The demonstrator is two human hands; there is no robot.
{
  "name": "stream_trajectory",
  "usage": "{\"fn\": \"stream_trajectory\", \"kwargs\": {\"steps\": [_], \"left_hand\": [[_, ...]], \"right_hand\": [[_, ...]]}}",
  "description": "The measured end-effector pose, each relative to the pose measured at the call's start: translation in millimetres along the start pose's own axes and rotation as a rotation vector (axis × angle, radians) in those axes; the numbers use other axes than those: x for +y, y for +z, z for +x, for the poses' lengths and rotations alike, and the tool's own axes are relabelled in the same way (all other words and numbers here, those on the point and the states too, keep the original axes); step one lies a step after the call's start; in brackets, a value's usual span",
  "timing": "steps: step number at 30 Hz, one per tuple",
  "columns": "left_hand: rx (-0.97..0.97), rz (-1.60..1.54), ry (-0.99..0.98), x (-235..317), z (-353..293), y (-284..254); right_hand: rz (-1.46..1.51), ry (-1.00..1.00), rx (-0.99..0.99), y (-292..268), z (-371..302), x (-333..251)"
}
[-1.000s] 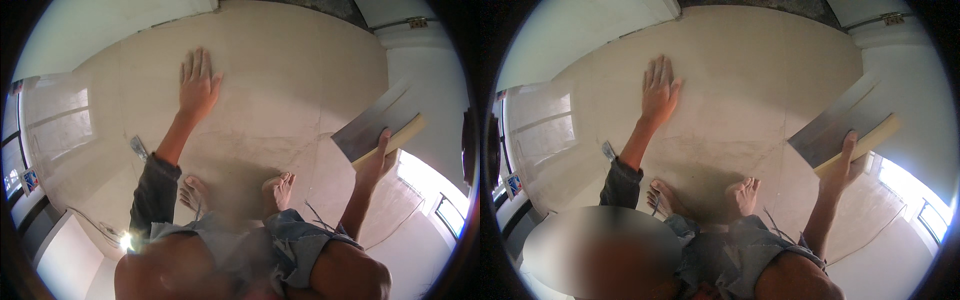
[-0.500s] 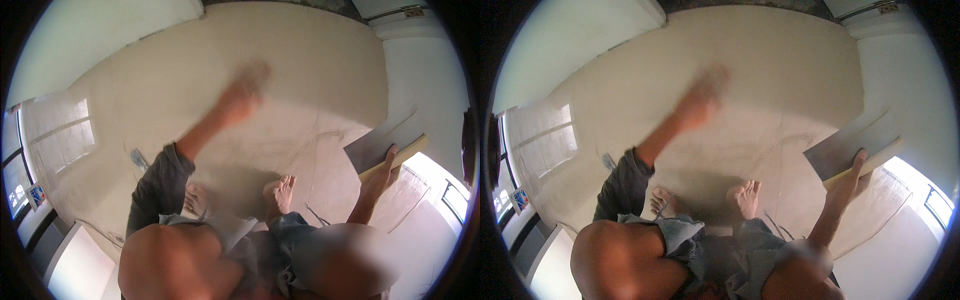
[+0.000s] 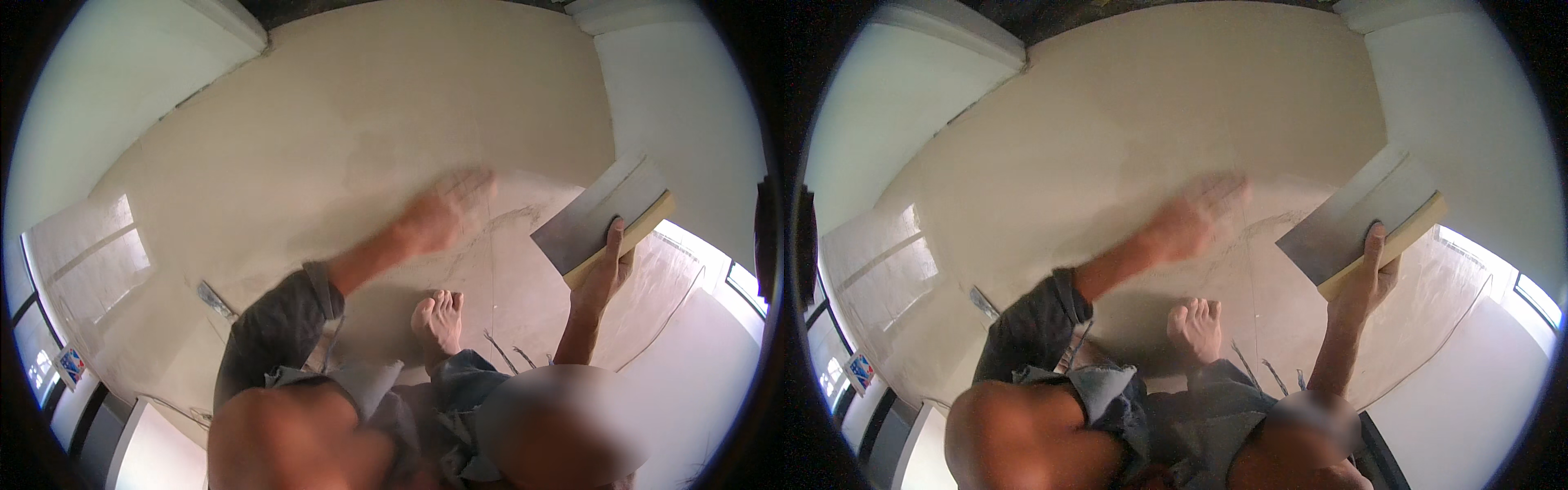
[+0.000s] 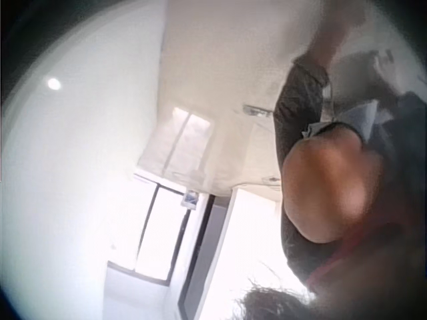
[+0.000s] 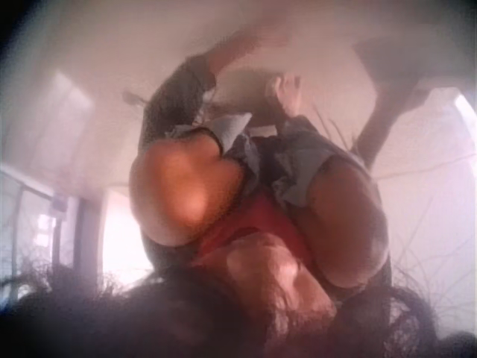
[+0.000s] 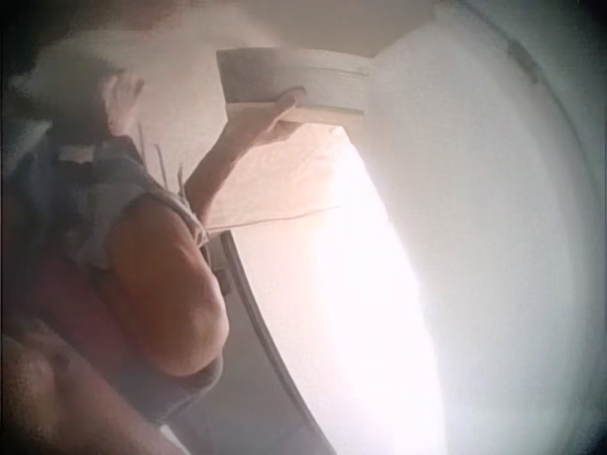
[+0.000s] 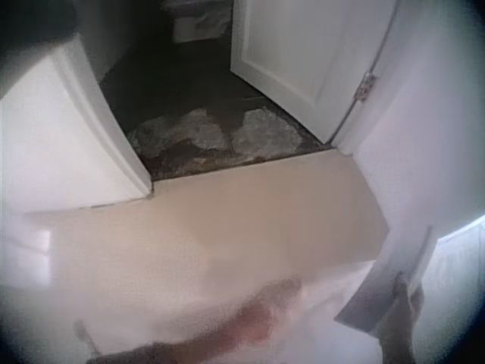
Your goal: The person smooths a freshly laid floor surface using a trowel and a float. They move across the floor, applying pressure with the tools to level the material, occasionally switching between the two tools to refine the surface.
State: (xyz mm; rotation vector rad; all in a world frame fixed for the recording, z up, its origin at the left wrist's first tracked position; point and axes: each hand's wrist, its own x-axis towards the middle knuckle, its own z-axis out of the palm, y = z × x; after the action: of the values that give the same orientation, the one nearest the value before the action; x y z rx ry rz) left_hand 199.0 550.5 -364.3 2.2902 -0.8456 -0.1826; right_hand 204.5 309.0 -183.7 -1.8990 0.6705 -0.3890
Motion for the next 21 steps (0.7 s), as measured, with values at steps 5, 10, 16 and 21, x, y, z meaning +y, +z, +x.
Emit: {"fn": "stream_trajectory", "kwargs": {"steps": [5,10,16,21], "left_hand": [[-0.092,-0.013,-0.001,-10,-5,-21],[0.263,0.378,-0.248,-84,39,-69],[0.011,-0.102,-0.16,36,-13,23],[-0.09,-0.053,-0.035,33,-29,-5]], "right_hand": [[-0.039,-0.021,0.029,2,1,-1],[-0.021,-0.034,0.029,-17,5,3],[-0.042,-0.028,0.054,-17,0,4],[-0.08,-0.076,0.035,-14,-2,-5]]}}
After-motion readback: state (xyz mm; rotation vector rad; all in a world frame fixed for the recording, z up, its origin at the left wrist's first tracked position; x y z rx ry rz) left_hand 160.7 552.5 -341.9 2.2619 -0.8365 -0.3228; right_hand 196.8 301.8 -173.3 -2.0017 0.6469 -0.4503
